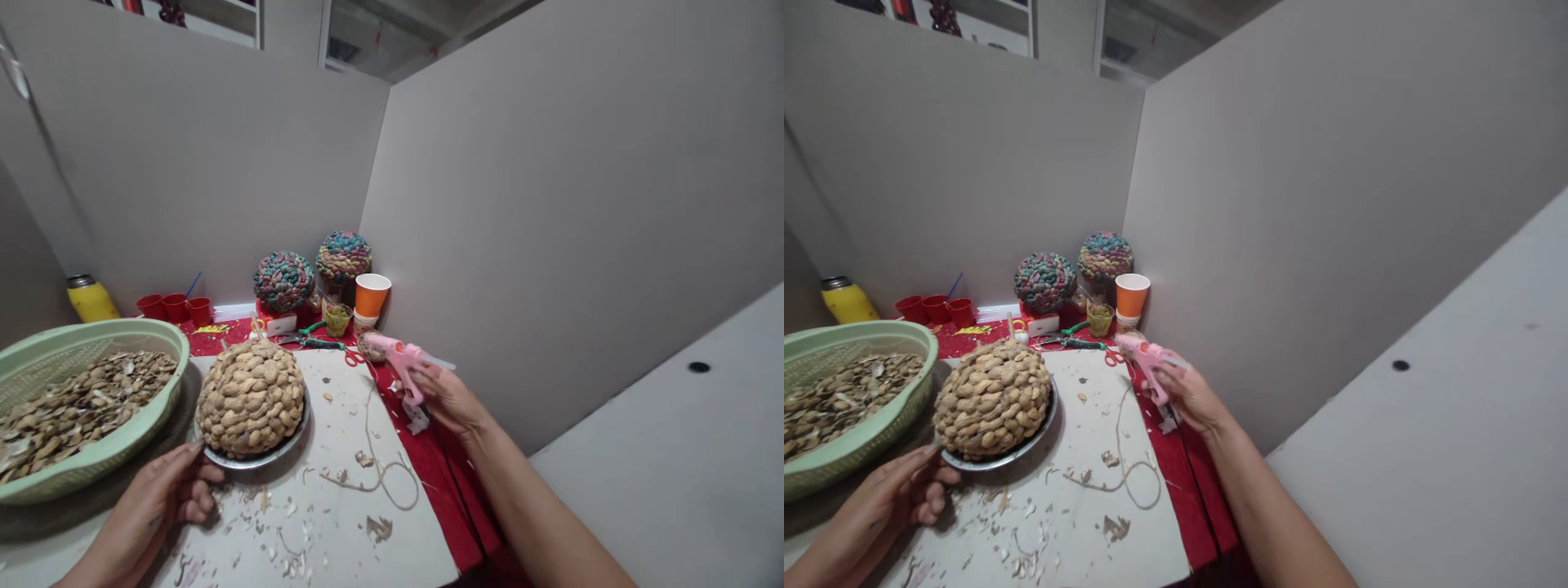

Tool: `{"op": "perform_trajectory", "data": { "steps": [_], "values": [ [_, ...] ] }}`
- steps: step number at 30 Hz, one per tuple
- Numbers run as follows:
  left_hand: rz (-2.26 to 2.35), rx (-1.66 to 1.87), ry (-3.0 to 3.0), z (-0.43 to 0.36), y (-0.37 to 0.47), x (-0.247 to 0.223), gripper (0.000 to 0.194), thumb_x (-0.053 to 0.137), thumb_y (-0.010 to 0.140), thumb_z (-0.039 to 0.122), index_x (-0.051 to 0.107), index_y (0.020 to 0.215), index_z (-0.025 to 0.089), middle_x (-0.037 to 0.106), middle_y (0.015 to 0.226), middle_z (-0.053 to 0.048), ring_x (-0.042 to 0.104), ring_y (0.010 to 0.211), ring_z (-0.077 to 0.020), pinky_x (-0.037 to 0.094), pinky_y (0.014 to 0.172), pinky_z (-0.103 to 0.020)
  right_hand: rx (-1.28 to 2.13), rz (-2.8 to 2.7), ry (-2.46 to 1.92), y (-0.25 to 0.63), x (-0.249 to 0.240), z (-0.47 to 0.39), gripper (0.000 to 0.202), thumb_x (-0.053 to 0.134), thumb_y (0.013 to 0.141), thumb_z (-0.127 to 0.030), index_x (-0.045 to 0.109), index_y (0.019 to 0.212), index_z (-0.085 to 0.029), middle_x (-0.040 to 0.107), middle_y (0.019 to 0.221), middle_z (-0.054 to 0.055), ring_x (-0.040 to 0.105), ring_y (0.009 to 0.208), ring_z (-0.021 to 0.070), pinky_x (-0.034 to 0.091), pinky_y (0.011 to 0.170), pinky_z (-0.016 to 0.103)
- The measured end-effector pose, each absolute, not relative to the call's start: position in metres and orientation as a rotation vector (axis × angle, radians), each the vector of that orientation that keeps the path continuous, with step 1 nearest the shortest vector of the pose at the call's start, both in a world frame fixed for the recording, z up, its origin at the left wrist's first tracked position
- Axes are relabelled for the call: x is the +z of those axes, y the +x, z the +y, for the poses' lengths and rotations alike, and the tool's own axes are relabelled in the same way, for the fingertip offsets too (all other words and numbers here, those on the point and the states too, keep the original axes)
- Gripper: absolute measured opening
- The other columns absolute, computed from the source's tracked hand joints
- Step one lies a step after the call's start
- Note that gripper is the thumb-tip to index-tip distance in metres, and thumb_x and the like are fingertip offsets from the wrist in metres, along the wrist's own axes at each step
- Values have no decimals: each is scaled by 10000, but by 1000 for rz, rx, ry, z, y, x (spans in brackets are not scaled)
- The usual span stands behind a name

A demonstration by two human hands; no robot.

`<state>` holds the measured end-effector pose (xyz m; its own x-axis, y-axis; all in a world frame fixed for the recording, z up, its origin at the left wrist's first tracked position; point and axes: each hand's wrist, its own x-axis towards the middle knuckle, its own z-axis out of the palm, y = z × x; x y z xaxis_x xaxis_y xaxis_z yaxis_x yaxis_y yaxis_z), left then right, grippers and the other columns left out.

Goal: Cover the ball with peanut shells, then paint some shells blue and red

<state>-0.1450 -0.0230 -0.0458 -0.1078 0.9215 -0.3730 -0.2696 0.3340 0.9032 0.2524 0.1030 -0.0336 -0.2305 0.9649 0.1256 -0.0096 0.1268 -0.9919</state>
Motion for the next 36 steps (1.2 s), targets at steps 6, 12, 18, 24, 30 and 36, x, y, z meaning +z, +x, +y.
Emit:
{"op": "perform_trajectory", "data": {
  "steps": [6,12,18,24,30,36],
  "values": [
    [1264,1083,680,-26,-143,-45,544,894,527,590,744,715,102,701,642,-75,562,512,-128,500,481,-221,1456,-1301,-946,231,-55,91,460,740,762,-590,624,967,-194,693,925,91,399,498,77,394,445,233],
    [1189,896,737,-36,-131,-38,495,855,612,584,713,692,117,726,701,-93,566,474,-118,479,442,-215,1300,-1395,-1110,229,-59,95,442,715,791,-593,666,914,-171,568,630,-9,354,461,80,354,448,225],
    [1111,807,672,-36,-126,-43,443,827,707,499,706,877,109,765,798,-143,644,496,-152,501,438,-221,924,-1738,-1268,222,-55,107,308,725,767,-455,698,884,-171,684,787,27,570,687,182,445,627,278],
    [1137,999,490,-25,-123,-45,276,843,720,268,635,796,104,775,869,-166,675,549,-147,556,488,-230,620,-2090,-1335,220,-59,119,341,643,788,-344,716,1078,-182,731,1065,103,647,938,282,472,842,372],
    [1163,1146,407,-23,-119,-41,163,791,748,109,635,793,103,753,744,-116,728,603,-188,599,529,-251,455,-2294,-1443,234,-62,124,393,620,816,-344,698,1168,-188,716,1114,132,652,992,309,464,860,399],
    [1194,1253,362,-24,-113,-42,161,734,782,20,654,892,106,759,792,-95,762,679,-200,635,622,-274,418,-2367,-1487,243,-64,128,419,578,860,-380,662,1221,-186,697,1152,128,651,1011,297,474,863,387]
  ]
}}
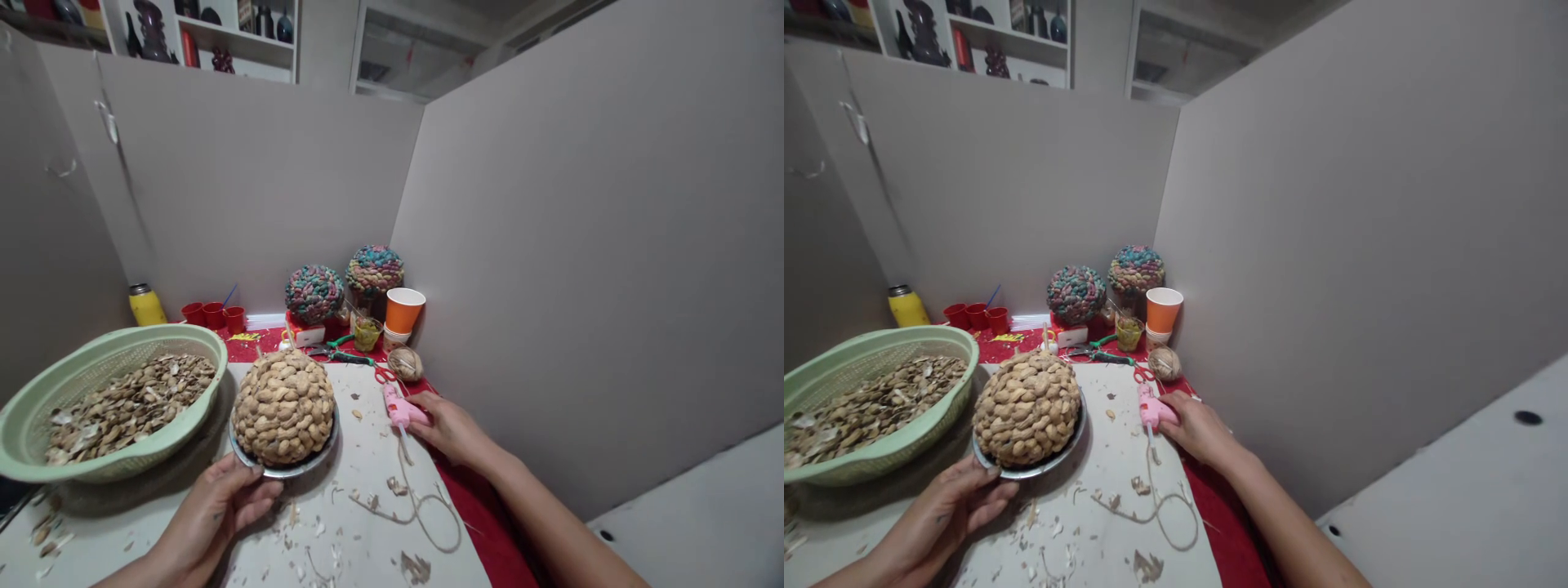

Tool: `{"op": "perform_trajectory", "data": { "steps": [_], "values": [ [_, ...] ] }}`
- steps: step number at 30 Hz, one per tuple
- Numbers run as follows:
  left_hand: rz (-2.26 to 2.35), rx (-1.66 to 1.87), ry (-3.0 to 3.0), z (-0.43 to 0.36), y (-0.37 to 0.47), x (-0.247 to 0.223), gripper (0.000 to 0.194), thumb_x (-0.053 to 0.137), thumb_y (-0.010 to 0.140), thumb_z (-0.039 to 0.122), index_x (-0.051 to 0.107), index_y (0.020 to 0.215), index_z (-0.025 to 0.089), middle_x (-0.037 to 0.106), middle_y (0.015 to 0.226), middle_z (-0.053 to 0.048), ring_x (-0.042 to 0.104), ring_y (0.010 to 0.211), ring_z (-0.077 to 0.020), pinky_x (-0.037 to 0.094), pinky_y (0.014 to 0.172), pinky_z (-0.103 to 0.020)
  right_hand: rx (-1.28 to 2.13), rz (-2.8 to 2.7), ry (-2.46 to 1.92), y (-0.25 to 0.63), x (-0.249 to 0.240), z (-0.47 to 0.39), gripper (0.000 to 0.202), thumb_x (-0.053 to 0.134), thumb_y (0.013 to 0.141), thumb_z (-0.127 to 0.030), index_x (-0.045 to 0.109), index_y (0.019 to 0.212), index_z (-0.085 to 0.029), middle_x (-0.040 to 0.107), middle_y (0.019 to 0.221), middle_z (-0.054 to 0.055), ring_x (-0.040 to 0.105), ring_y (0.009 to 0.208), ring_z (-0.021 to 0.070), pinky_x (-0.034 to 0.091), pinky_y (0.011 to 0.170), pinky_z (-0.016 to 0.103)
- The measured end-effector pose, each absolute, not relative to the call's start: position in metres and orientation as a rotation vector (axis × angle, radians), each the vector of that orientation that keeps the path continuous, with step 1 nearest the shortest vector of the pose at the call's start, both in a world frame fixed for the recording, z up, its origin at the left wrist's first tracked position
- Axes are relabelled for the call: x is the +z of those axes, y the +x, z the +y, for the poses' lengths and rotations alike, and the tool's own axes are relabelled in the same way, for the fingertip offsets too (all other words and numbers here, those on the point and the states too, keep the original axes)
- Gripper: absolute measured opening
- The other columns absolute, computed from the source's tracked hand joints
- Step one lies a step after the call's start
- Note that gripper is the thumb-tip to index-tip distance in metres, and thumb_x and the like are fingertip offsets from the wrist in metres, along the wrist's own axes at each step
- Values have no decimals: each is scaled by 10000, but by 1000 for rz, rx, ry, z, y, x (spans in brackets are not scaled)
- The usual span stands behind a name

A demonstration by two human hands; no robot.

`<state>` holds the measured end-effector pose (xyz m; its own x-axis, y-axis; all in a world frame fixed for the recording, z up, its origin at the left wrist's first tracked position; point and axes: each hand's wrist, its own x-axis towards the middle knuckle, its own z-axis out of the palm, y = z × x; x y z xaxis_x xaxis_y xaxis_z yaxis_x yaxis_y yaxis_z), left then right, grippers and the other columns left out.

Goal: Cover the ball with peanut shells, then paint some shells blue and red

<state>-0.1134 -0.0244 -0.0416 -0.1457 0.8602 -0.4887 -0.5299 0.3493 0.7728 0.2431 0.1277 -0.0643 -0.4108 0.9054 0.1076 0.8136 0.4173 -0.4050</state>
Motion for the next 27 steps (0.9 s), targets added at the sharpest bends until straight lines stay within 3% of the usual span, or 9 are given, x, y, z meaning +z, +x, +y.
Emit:
{"op": "perform_trajectory", "data": {
  "steps": [7,12,16,20,27],
  "values": [
    [1183,1329,351,-25,-116,-49,258,748,767,10,670,992,108,774,859,-109,767,704,-212,642,653,-294,430,-2399,-1483,251,-70,132,402,551,876,-375,664,1207,-177,691,1178,136,653,1028,292,487,876,380],
    [1150,1368,345,-23,-121,-53,261,786,731,35,677,957,107,780,850,-114,769,726,-218,644,671,-291,434,-2417,-1477,252,-70,132,373,567,854,-324,676,1182,-183,703,1169,140,662,1029,288,496,887,375],
    [1157,1395,356,-18,-119,-49,266,776,732,27,673,963,113,784,855,-111,767,717,-202,641,660,-269,417,-2421,-1485,254,-55,126,326,605,854,-378,705,1119,-217,729,1096,124,685,947,292,520,826,381],
    [1171,1415,336,-12,-114,-46,242,765,742,9,667,939,110,780,838,-105,759,694,-190,640,669,-270,337,-2313,-1460,251,-31,116,331,547,887,-386,699,1123,-211,717,1170,139,671,1051,315,510,893,417],
    [1191,1413,322,-12,-108,-49,193,784,732,9,670,859,98,760,734,-101,738,661,-180,628,625,-254,281,-2163,-1229,220,-2,104,272,475,923,-399,646,791,-235,727,809,87,658,733,243,505,709,348]
  ]
}}
